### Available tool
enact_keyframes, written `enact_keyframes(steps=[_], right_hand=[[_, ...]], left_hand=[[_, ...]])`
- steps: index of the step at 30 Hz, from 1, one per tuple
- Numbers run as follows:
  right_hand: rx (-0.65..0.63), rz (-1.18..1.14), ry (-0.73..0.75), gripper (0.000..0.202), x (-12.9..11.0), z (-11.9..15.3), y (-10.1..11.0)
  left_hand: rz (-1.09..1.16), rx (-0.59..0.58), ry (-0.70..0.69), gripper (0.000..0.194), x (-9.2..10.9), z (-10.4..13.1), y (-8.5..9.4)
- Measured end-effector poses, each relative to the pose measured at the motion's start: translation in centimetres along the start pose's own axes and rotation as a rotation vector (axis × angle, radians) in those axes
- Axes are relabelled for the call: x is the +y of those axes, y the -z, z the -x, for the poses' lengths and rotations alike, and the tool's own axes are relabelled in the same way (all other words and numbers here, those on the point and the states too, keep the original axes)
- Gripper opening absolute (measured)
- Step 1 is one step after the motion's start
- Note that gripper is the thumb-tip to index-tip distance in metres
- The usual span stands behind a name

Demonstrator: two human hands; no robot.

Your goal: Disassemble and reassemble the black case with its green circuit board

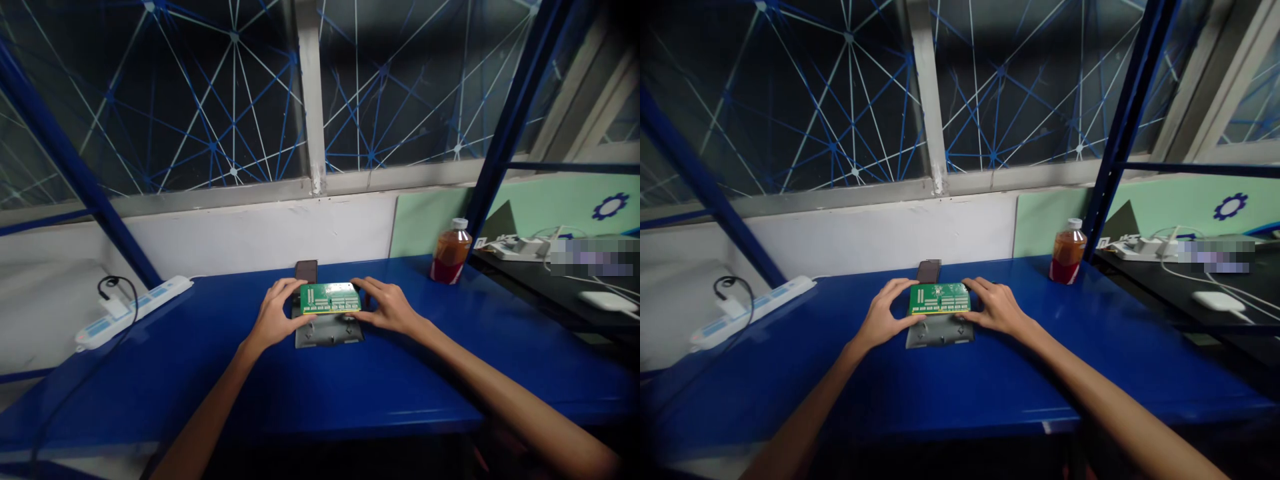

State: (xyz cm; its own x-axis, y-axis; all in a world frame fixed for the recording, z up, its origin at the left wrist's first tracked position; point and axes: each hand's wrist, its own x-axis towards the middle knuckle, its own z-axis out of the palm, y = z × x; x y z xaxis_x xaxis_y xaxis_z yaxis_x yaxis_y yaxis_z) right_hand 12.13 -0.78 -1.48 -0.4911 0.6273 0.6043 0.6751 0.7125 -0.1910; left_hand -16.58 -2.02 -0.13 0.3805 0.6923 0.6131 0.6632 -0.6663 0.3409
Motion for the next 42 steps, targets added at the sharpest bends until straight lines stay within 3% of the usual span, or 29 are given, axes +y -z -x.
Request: enact_keyframes(steps=[11,18,24,31,36,42], right_hand=[[0.03,-0.042,-0.053,0.064,0.4,0.1,-0.4],[-0.059,-0.333,-0.15,0.071,0.2,-0.7,0.5],[-0.162,-0.413,-0.222,0.07,0.7,-1.9,1.1],[-0.134,-0.485,-0.208,0.063,0.8,-4.1,1.1],[-0.04,-0.492,-0.235,0.063,0.7,-3.0,1.2],[-0.077,-0.511,-0.268,0.064,0.5,-2.1,1.6]], left_hand=[[0.061,0.025,-0.002,0.052,0.2,-0.4,1.0],[0.113,0.021,-0.003,0.05,-0.1,-0.3,0.9],[0.235,0.032,0.102,0.051,-0.7,-0.3,0.1],[0.35,0.138,0.192,0.065,-2.0,-0.3,-0.9],[0.295,0.116,0.149,0.064,-1.2,-0.3,-0.7],[0.215,0.086,0.11,0.057,-0.2,-0.3,-0.4]])
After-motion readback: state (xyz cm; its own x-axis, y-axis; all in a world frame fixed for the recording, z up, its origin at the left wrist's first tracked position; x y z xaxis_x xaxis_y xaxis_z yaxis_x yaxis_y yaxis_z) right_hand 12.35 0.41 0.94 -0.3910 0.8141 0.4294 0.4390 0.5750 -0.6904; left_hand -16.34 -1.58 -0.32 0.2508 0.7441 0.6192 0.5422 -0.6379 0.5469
